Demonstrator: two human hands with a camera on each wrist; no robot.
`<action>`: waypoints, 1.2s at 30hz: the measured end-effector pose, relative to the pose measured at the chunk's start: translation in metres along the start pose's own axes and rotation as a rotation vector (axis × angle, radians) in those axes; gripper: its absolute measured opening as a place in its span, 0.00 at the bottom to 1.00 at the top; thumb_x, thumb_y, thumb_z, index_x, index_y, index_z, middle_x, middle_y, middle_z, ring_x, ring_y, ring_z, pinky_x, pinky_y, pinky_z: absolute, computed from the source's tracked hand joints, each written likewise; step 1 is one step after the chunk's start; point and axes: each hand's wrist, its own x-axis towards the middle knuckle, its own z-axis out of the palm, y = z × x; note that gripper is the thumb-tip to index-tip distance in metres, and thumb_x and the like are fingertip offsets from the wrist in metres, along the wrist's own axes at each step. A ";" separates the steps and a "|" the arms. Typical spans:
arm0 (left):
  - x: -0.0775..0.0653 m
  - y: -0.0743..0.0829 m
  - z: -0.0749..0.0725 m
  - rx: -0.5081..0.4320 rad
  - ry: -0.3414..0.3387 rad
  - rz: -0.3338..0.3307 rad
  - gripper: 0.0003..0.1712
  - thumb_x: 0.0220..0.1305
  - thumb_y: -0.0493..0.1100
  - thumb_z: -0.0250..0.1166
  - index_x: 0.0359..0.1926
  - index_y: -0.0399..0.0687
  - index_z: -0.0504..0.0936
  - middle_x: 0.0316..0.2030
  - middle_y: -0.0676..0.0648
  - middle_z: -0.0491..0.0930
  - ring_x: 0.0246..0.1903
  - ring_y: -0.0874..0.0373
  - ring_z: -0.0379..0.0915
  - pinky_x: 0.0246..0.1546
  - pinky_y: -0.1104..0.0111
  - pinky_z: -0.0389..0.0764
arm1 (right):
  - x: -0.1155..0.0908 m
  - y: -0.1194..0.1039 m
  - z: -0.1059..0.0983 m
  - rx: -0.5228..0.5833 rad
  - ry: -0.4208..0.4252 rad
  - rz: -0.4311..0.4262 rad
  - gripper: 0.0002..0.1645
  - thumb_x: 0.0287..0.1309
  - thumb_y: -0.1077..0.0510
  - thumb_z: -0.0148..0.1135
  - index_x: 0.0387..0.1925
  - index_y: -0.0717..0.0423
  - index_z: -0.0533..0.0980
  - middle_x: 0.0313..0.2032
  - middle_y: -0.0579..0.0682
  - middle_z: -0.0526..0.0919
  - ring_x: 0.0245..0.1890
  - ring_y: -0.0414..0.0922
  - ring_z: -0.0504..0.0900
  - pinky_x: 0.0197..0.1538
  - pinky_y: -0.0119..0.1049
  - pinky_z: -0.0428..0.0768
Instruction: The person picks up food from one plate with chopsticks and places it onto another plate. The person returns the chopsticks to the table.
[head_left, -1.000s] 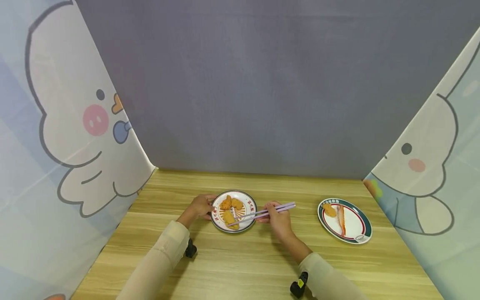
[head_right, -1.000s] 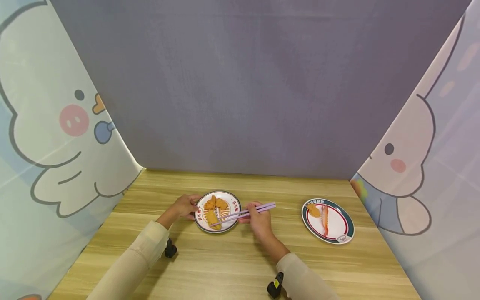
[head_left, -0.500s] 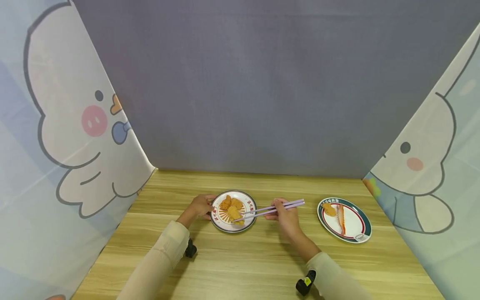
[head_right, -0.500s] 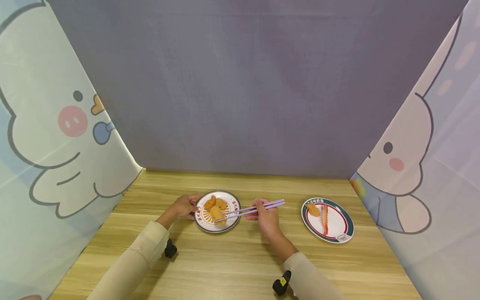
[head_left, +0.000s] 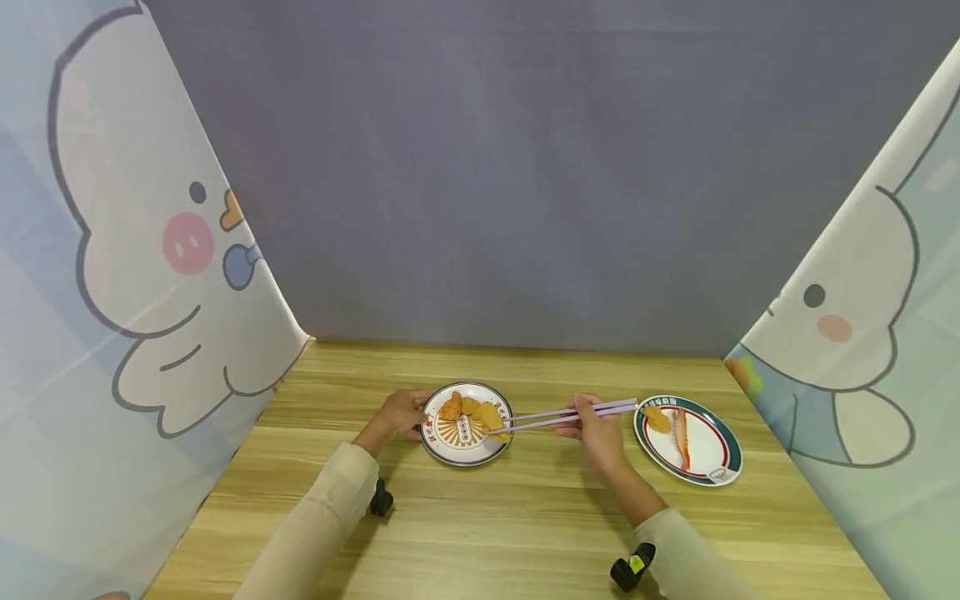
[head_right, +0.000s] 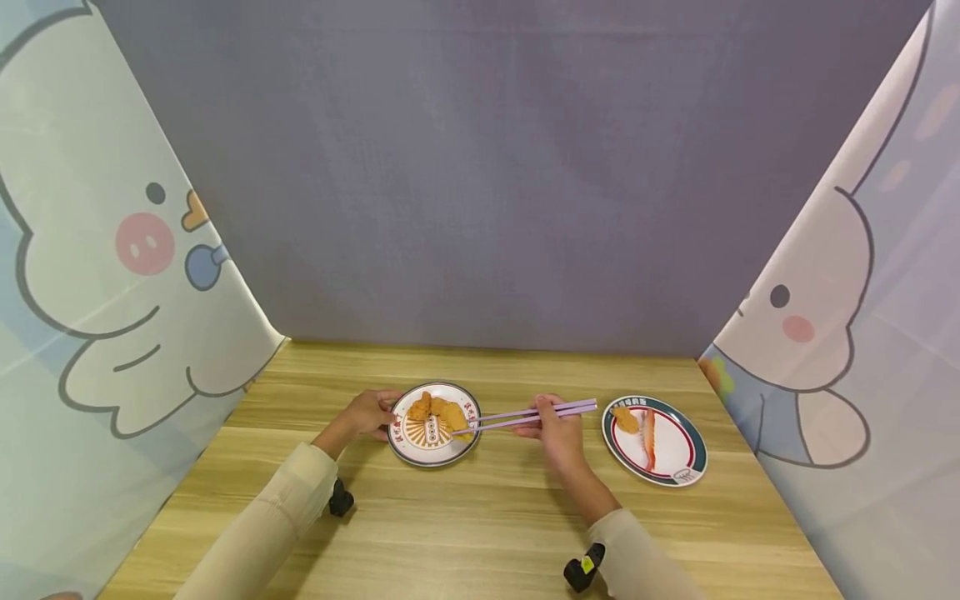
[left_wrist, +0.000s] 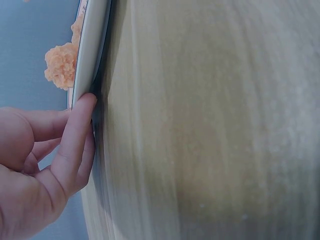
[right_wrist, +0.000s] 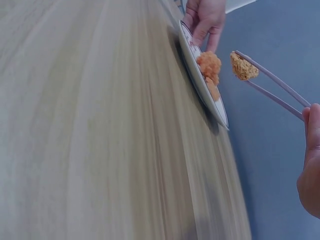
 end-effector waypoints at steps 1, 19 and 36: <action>0.000 0.000 0.000 0.002 0.000 0.000 0.33 0.65 0.27 0.64 0.71 0.41 0.73 0.49 0.34 0.78 0.29 0.52 0.85 0.29 0.65 0.93 | 0.001 -0.001 -0.002 -0.003 -0.002 0.004 0.17 0.78 0.61 0.48 0.31 0.57 0.76 0.28 0.53 0.83 0.21 0.43 0.87 0.29 0.36 0.92; -0.001 0.003 -0.001 0.002 0.006 0.005 0.33 0.64 0.27 0.65 0.71 0.41 0.73 0.49 0.34 0.78 0.29 0.53 0.84 0.29 0.66 0.93 | -0.006 -0.022 -0.049 -0.005 0.052 -0.064 0.19 0.78 0.61 0.48 0.29 0.56 0.79 0.26 0.52 0.85 0.21 0.44 0.88 0.28 0.34 0.91; -0.004 0.001 0.001 -0.031 -0.002 -0.007 0.34 0.64 0.25 0.64 0.71 0.39 0.72 0.47 0.35 0.76 0.31 0.51 0.83 0.29 0.65 0.93 | -0.009 -0.033 -0.088 -0.007 0.091 -0.088 0.19 0.77 0.61 0.49 0.28 0.55 0.79 0.23 0.47 0.84 0.21 0.42 0.88 0.26 0.33 0.90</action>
